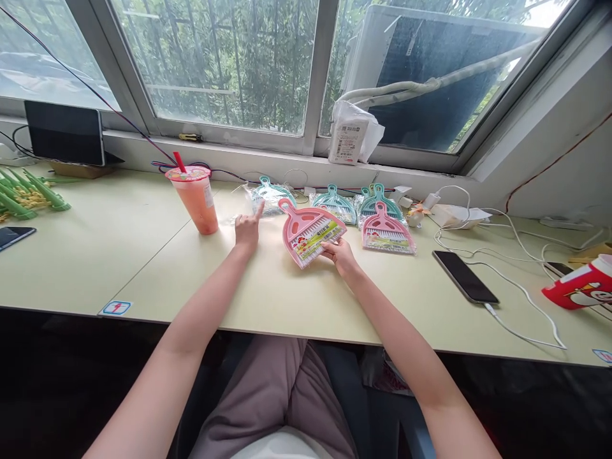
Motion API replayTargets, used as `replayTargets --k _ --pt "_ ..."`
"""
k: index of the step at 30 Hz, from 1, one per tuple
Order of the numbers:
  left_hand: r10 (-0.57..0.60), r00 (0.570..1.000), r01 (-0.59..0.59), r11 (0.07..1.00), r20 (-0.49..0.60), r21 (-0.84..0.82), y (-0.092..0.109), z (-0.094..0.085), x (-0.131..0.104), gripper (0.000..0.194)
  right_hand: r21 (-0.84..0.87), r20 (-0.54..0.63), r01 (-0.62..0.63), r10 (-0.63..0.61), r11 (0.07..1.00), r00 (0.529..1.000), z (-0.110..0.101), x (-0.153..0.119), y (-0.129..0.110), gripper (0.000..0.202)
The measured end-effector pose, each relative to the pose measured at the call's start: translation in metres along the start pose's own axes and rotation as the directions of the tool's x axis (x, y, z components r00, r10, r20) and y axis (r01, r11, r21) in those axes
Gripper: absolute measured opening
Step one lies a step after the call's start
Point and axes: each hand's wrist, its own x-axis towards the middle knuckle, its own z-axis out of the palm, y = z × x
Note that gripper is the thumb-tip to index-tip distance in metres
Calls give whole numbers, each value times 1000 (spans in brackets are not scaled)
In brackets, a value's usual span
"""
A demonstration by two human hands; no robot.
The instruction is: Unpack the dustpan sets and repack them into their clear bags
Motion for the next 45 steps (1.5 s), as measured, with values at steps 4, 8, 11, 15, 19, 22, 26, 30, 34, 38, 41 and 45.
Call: replayTargets --k 4,8,11,15,19,22,26,30,34,38,41,45 --pt "285 958 -285 957 7 51 10 4 -2 41 -5 3 16 -16 1000 1000 0 -1 -3 26" --pt "305 951 -293 941 -50 169 16 4 -5 35 -4 -18 -10 10 1000 1000 -3 1 -4 25" --pt "236 968 -215 953 -79 212 11 4 -3 31 -10 -70 -42 41 999 997 -7 3 -1 26" --pt "242 968 -251 947 68 200 6 15 -2 23 3 -106 -66 66 998 992 -11 5 -2 24" --pt "237 926 -297 938 293 179 6 23 -5 42 35 -130 -62 67 997 989 -14 4 -9 22" --pt "132 914 -208 965 383 162 5 22 -3 48 34 -123 -68 71 997 990 -16 3 -14 21" --pt "32 883 -128 976 469 174 4 17 -1 55 17 -98 -78 80 997 992 -17 3 -16 21" --pt "43 956 -118 963 290 244 8 19 -3 35 -25 -57 -76 75 997 996 -17 3 -16 24" --pt "-7 997 -16 961 83 277 13 19 -5 21 -89 31 -86 89 992 996 -18 1 -19 30" --pt "-92 992 108 969 -81 222 12 12 -1 17 -147 101 -103 118 984 988 -18 -1 -22 30" --pt "-148 969 174 977 -200 124 11 7 2 13 -182 112 -95 117 979 987 -18 -2 -24 29" --pt "-195 946 209 978 -258 26 9 3 4 13 -248 192 -51 101 967 976 -21 -4 -30 36"
